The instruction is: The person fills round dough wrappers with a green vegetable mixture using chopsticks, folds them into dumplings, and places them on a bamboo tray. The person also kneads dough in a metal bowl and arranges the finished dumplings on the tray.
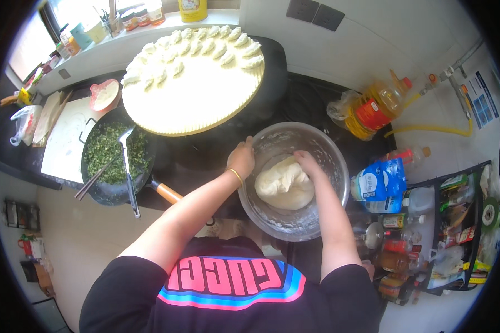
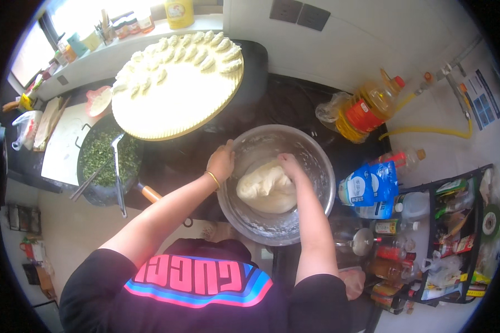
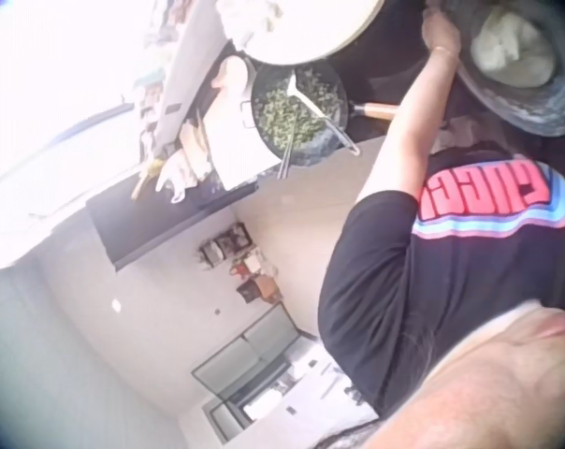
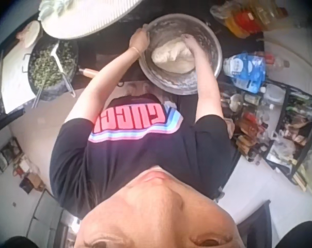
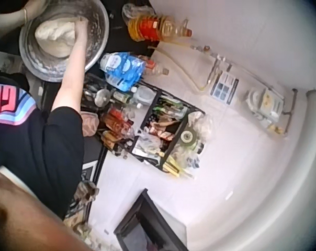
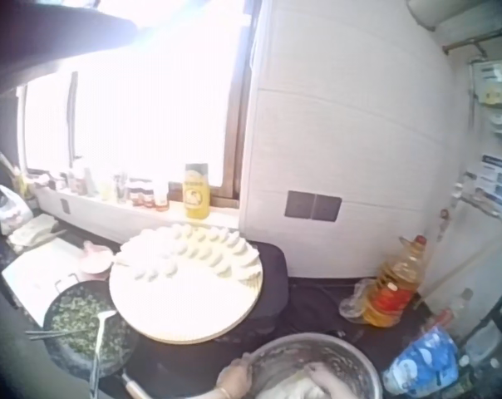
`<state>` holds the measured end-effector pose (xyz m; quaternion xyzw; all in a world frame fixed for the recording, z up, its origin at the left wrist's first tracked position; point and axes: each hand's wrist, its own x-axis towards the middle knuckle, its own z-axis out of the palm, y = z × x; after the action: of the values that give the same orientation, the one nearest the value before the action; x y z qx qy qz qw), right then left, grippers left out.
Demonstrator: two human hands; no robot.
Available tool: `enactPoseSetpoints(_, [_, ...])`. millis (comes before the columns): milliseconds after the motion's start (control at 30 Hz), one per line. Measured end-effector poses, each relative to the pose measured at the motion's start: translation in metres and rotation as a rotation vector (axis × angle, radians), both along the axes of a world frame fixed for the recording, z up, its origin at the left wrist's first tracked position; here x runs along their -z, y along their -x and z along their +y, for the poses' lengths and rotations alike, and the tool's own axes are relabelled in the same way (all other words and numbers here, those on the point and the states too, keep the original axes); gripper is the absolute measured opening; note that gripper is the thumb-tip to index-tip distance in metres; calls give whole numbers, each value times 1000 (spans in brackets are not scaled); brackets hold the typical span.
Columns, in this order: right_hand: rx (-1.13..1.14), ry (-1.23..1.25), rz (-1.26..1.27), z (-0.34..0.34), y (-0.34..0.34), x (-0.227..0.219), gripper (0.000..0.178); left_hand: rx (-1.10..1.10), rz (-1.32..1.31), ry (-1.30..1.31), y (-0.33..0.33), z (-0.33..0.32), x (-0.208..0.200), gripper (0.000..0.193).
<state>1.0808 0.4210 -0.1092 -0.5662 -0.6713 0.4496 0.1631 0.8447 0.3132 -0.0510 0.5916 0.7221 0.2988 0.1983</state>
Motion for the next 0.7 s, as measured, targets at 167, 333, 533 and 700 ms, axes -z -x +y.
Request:
enactPoseSetpoints(167, [-128,290,-4,3,32,-24,42,-34,-14,-40,6,1,2,39])
enactPoseSetpoints(333, [-367,456,-147,-18,61,-45,38,3,-59,-34,-4,0,2,36])
enactPoseSetpoints(533, [-680,58,-263,-64,37,-101,40,0,-5,-21,-2,5,-1,32])
enactPoseSetpoints(700, [-194,130,-3,-75,4,-113,30,-15,43,-44,4,10,4,38])
